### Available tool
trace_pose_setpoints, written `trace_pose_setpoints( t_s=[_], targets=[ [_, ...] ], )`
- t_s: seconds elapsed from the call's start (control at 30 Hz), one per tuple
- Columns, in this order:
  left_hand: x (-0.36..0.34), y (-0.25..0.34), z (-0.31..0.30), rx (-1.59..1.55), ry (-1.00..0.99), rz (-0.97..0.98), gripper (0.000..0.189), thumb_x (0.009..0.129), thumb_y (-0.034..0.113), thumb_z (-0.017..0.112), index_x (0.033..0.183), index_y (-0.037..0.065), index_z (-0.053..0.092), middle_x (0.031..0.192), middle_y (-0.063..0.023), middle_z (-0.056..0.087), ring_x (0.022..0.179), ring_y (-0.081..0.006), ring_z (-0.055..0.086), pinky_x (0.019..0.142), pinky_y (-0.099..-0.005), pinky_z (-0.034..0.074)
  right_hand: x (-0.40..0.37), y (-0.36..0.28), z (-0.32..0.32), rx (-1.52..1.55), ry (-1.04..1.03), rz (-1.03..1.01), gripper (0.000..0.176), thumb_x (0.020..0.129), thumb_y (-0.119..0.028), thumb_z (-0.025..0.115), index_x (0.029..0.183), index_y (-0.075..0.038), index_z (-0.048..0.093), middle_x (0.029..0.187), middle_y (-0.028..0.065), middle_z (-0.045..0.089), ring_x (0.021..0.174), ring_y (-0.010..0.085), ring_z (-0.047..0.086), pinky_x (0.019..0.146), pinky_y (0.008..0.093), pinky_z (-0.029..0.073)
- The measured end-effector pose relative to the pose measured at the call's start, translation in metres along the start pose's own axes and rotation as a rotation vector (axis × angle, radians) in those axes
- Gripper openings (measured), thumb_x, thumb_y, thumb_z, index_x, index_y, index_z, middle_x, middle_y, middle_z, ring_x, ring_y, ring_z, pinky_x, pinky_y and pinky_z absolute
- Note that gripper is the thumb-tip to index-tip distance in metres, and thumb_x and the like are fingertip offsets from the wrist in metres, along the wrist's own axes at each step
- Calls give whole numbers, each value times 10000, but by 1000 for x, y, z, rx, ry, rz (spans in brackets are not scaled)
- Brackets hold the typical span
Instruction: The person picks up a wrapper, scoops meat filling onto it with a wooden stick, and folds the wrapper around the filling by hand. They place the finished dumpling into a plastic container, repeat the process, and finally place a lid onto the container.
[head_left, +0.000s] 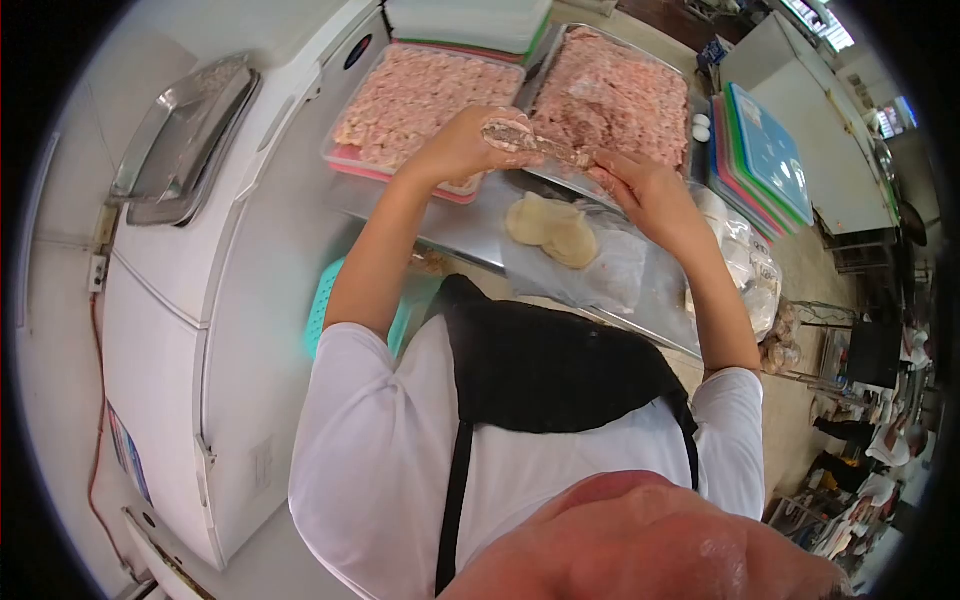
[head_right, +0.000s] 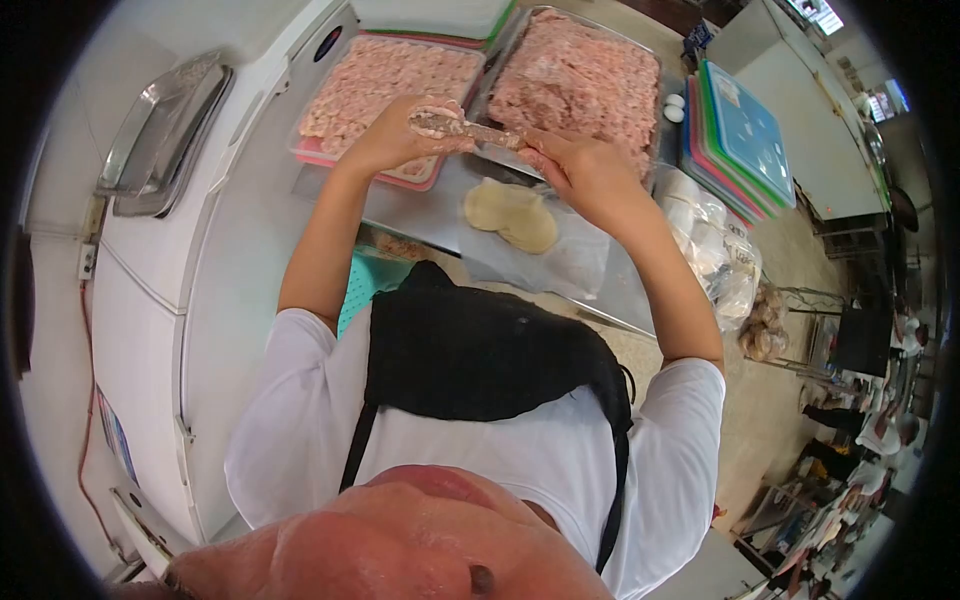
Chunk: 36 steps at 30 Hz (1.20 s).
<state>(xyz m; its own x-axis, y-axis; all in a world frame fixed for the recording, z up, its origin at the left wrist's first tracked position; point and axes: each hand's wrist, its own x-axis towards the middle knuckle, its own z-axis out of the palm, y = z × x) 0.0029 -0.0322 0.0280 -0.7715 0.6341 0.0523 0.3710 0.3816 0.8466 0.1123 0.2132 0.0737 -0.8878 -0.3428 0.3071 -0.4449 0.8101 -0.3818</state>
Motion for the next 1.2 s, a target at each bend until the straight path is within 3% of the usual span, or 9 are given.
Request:
trace_pose_setpoints(
  t_s=[0.1,0.3,0.4,0.57,0.7,0.9,1.07,1.13,1.2],
  targets=[
    [-22,-31,-26,54,120,95,615,674,418,799,1116,28,627,984,-158,651,894,-229,608,807,-333,470,18,-4,24,89,13,-9,280,908,-254,574,1045,-19,644,957,158,665,868,314,638,741,368,495],
    [-63,-143,-112,201,291,-137,659,693,323,757,1242,29,543,1104,-187,604,990,-304,591,854,-386,463,6,7,54,282,97,278,271,917,-186,583,1090,17,630,907,142,668,809,166,606,759,271,458],
    [-80,-180,-134,523,387,-183,588,717,258,715,1234,26,554,1109,-165,612,1024,-306,578,923,-369,432,-13,13,73,379,118,421,292,914,-193,601,1101,30,626,850,69,652,765,129,569,708,253,444],
    [-69,-212,-142,561,220,-291,652,725,224,671,1314,37,462,1196,-231,571,1133,-342,537,942,-399,424,-40,11,82,385,135,624,291,910,-207,614,1121,-8,644,717,-36,504,632,63,424,577,205,370],
    [-59,-188,-138,678,153,-408,624,731,188,631,1294,17,422,1074,-260,617,1010,-378,605,872,-465,466,-47,8,77,362,177,676,290,922,-191,590,1146,-11,631,709,-40,503,639,56,435,577,201,373],
    [-40,-210,-127,660,112,-376,664,733,168,617,1341,15,395,1148,-287,579,1088,-380,570,936,-442,444,-55,22,67,401,205,673,280,927,-160,567,1158,-11,621,733,-37,509,647,49,428,591,194,384],
    [-47,-246,-127,496,243,-24,553,780,127,551,1295,-40,440,1211,-287,545,1136,-405,527,994,-411,394,-53,48,57,240,134,500,309,945,-224,535,1153,-9,612,783,72,622,690,167,569,640,313,449],
    [-43,-241,-129,507,154,-271,505,819,105,471,1300,-45,432,1220,-296,532,1130,-419,524,976,-430,403,-54,59,46,187,106,455,323,938,-289,521,1062,-12,633,843,181,651,797,332,639,710,434,468],
    [-43,-257,-120,616,214,-253,484,851,104,414,1312,-42,416,1204,-308,533,1133,-429,515,963,-440,407,-48,64,23,-227,-82,500,304,920,-295,530,968,-18,643,836,175,654,812,350,633,704,449,474]
  ],
)
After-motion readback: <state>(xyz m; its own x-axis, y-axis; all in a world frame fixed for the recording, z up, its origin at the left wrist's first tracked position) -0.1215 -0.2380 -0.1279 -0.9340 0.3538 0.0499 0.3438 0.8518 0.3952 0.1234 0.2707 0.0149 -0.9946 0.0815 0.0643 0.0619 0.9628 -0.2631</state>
